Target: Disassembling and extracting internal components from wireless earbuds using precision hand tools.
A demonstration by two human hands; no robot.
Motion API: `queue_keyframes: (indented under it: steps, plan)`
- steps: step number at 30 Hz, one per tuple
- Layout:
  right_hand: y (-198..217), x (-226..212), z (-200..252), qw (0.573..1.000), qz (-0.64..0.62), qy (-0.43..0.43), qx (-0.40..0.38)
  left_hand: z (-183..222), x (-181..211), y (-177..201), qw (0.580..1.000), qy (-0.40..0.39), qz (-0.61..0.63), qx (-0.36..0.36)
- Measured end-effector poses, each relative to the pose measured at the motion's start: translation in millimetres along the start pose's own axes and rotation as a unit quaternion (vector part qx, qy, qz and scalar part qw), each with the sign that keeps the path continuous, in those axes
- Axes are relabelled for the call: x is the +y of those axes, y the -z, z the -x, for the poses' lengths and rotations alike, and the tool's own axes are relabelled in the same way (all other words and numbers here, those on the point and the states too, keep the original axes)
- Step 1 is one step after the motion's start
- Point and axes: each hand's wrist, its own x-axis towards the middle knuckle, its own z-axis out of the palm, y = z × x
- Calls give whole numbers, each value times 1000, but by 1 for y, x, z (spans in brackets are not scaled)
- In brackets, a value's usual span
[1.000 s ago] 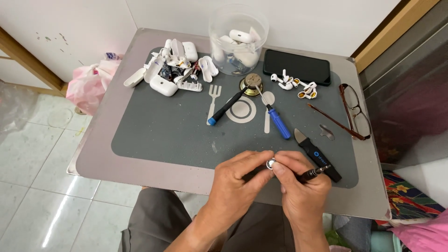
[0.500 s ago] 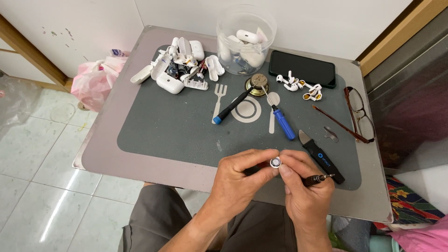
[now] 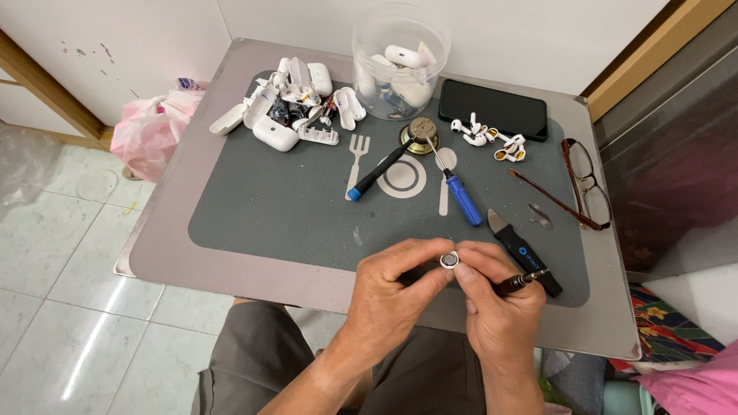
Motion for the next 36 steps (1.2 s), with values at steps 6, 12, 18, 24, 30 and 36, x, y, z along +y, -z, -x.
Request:
queue_keyframes:
  steps: [6,12,18,24,30,36]
  plan:
    - [-3,-7,-2,1000,4,-9,-9,0,-1,-3,999,36,-8,15]
    - [-4,-7,-3,1000,-7,5,-15,0,-5,-5,999,21,-32,23]
    - [-5,-10,-3,999,17,35,-25,1,-8,-6,1000,-17,-20,16]
    - [-5,-10,-3,998,40,38,-15,1,-8,-5,1000,-21,-20,12]
    - [-4,-8,-3,999,26,33,-16,2,-10,-7,995,-58,-72,20]
    - [-2,-3,-2,1000,5,15,-22,-1,-11,-5,999,-12,-47,-16]
